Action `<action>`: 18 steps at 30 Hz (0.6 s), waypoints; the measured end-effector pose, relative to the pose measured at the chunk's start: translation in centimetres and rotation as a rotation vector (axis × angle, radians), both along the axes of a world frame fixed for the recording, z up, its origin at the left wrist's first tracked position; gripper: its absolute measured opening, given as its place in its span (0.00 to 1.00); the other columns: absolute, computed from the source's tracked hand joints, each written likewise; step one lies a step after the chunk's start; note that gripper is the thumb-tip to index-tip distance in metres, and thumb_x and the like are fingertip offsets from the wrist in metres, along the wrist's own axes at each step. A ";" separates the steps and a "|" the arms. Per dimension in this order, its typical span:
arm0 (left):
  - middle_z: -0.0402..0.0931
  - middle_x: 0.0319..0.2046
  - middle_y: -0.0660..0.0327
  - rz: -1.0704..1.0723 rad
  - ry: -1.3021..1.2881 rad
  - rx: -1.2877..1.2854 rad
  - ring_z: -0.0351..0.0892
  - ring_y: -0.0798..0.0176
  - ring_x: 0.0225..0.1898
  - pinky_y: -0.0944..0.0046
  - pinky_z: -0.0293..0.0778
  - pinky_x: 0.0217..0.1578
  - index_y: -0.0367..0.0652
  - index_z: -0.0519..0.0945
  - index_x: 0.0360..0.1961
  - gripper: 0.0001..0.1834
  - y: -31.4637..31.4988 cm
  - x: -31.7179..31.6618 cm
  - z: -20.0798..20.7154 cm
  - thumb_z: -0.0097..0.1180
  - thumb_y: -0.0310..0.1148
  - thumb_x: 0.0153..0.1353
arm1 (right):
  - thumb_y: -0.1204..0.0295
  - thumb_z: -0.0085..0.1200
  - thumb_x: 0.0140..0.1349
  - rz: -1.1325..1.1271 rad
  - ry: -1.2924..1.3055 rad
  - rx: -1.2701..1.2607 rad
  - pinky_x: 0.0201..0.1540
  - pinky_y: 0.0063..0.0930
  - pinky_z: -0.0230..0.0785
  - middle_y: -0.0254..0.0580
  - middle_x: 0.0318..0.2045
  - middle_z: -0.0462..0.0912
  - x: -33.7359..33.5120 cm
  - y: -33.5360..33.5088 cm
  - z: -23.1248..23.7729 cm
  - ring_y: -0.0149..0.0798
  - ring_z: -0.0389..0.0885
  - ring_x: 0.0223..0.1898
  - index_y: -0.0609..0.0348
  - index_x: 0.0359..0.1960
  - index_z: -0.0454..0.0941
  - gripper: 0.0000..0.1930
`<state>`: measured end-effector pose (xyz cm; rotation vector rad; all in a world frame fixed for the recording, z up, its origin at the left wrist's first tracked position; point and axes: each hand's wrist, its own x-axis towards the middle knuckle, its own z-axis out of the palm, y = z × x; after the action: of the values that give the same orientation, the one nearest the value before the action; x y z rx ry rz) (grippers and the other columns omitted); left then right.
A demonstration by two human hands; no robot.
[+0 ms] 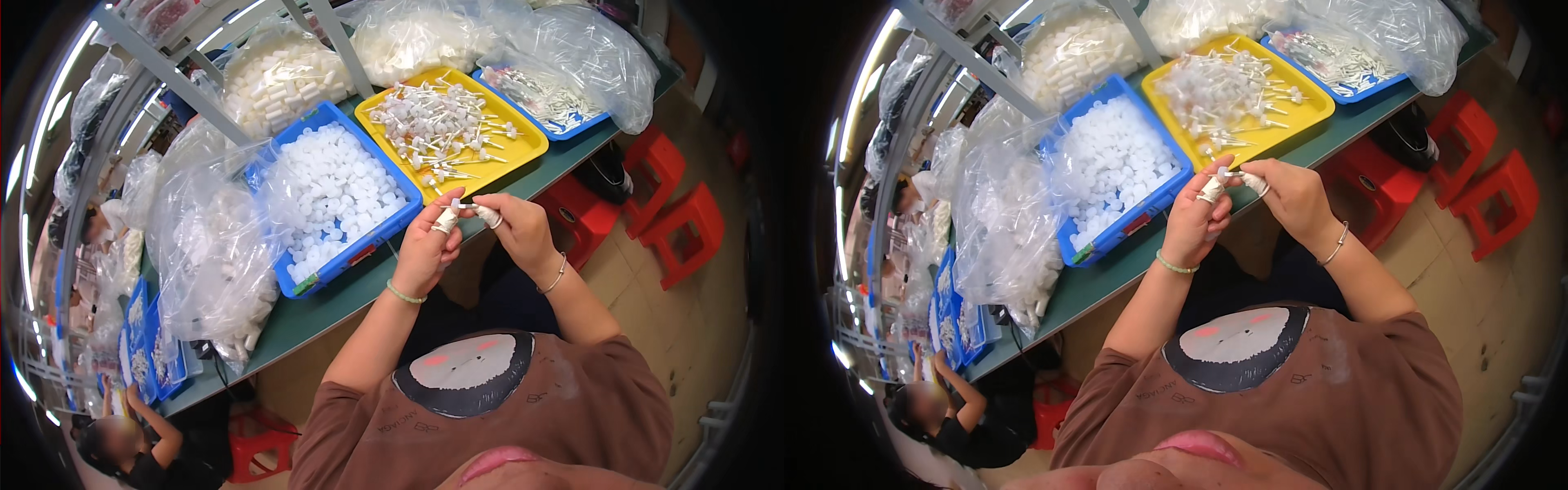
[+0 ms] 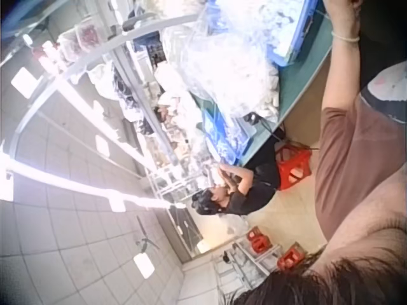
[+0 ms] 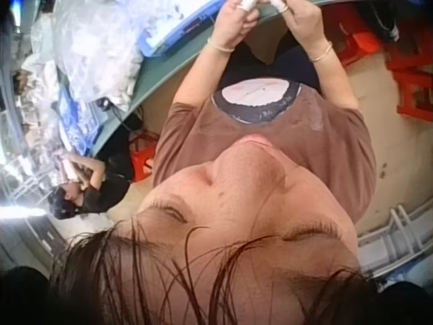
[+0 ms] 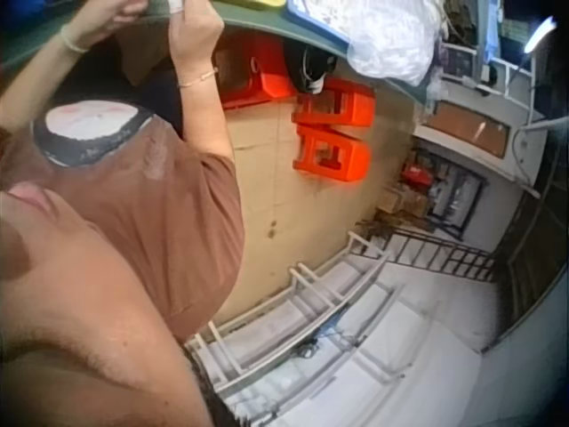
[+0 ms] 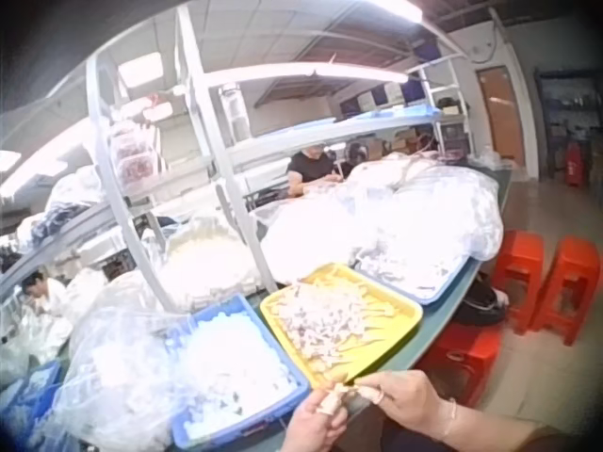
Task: The person repeatedly picks up white plastic cotton swab heads and metal sticks from trays on a table. They insert the metal stick into the plastic head to assemble the swab and place the finished item into a yellow tray. The process is continuous and repetitive throughout the clip.
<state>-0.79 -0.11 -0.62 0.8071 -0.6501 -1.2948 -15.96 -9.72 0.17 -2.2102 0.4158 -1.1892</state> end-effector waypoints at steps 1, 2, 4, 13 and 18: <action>0.74 0.41 0.65 0.002 -0.013 -0.018 0.59 0.80 0.22 0.82 0.56 0.18 0.40 0.64 0.64 0.23 0.0 -0.1 -0.2 0.44 0.27 0.67 | 0.79 0.56 0.55 0.050 0.017 0.241 0.31 0.30 0.74 0.45 0.29 0.82 -0.1 0.0 0.1 0.42 0.83 0.28 0.59 0.40 0.78 0.10; 0.73 0.40 0.65 0.004 -0.026 -0.036 0.59 0.80 0.23 0.82 0.57 0.18 0.40 0.64 0.63 0.23 0.0 -0.1 -0.4 0.44 0.27 0.67 | 0.78 0.56 0.55 0.088 0.062 0.257 0.31 0.29 0.74 0.45 0.29 0.82 -0.2 -0.2 0.3 0.42 0.83 0.29 0.60 0.40 0.78 0.10; 0.73 0.39 0.65 0.011 0.003 -0.032 0.59 0.80 0.22 0.82 0.57 0.18 0.39 0.64 0.63 0.22 0.0 -0.1 -0.4 0.43 0.27 0.67 | 0.77 0.56 0.56 0.169 0.148 0.294 0.31 0.28 0.74 0.45 0.29 0.82 -0.3 -1.0 0.4 0.42 0.83 0.30 0.60 0.41 0.78 0.10; 0.73 0.37 0.64 -0.057 0.011 -0.041 0.62 0.80 0.22 0.82 0.58 0.17 0.39 0.66 0.61 0.20 0.0 0.3 -0.9 0.43 0.28 0.68 | 0.77 0.55 0.58 0.267 -0.001 0.689 0.33 0.23 0.73 0.45 0.31 0.82 -0.2 -0.9 0.8 0.37 0.83 0.31 0.64 0.40 0.79 0.09; 0.72 0.36 0.64 0.005 -0.067 -0.042 0.61 0.79 0.22 0.82 0.58 0.18 0.36 0.66 0.60 0.20 0.1 -0.4 -0.5 0.44 0.31 0.69 | 0.80 0.57 0.53 0.114 0.029 0.030 0.31 0.27 0.70 0.43 0.31 0.76 -0.4 -1.2 -0.2 0.39 0.77 0.31 0.60 0.41 0.80 0.12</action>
<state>-1.21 0.01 -1.16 0.8197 -0.7259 -1.2503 -16.31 -10.95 -0.05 -2.1971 0.3132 -1.0848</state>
